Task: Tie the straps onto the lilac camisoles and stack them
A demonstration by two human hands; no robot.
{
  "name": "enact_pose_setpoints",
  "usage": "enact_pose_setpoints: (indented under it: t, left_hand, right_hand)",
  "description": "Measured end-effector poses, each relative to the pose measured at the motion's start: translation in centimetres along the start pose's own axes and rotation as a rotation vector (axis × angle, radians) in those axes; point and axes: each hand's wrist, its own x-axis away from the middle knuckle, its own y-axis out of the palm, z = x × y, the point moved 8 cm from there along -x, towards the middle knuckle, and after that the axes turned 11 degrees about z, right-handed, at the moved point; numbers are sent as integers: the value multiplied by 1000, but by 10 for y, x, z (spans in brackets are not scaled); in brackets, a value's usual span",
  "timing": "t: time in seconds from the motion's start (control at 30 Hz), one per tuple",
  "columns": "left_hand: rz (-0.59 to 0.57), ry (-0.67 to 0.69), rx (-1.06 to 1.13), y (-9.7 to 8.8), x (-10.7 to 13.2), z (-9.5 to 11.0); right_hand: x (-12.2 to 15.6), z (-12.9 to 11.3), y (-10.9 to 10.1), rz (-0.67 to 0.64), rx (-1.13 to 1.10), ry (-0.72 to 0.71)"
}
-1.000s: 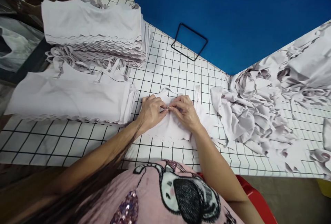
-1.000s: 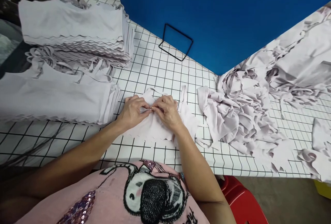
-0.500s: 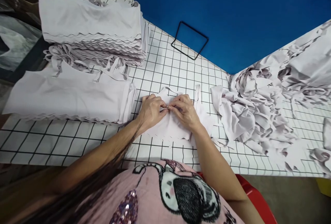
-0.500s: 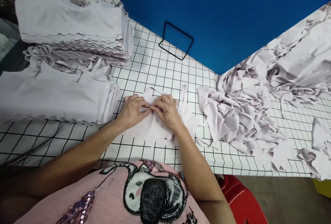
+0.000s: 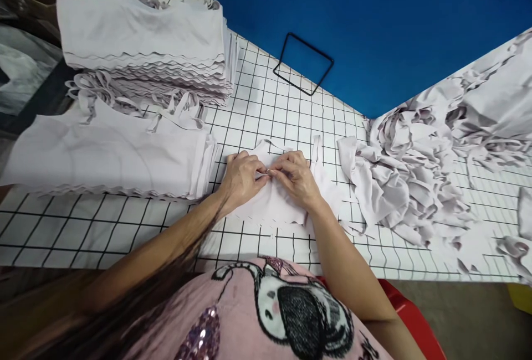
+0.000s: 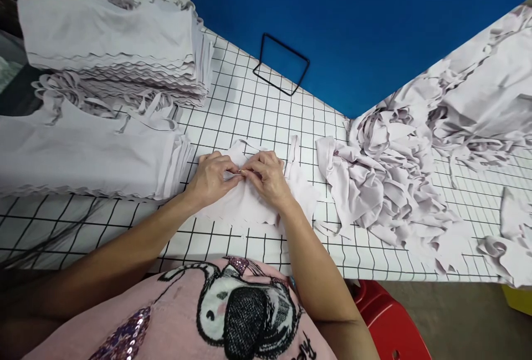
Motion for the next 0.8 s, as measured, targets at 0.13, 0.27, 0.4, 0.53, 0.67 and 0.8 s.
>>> enact_pose_setpoints:
  t: [0.13,0.27,0.4,0.53,0.67,0.8]
  left_hand:
    - [2,0,5,-1,0,1]
    - [2,0,8,-1,0,1]
    - [-9,-15,6,-1,-1,2]
    - [-11,-16,10,-1,-1,3]
    - [-8,-14,4,-1,-1,2]
    - [-16,-10,0,0,-1,2]
  right_hand:
    - [0,1,1,-10,12,-3]
    - [0,0,0,-7,-5,-7]
    - [0,0,1,-13,-2,-8]
    - [0,2,1,-20,8,-5]
    - [1,2,1,-18,12,-5]
    - [1,2,1,-25,15,-7]
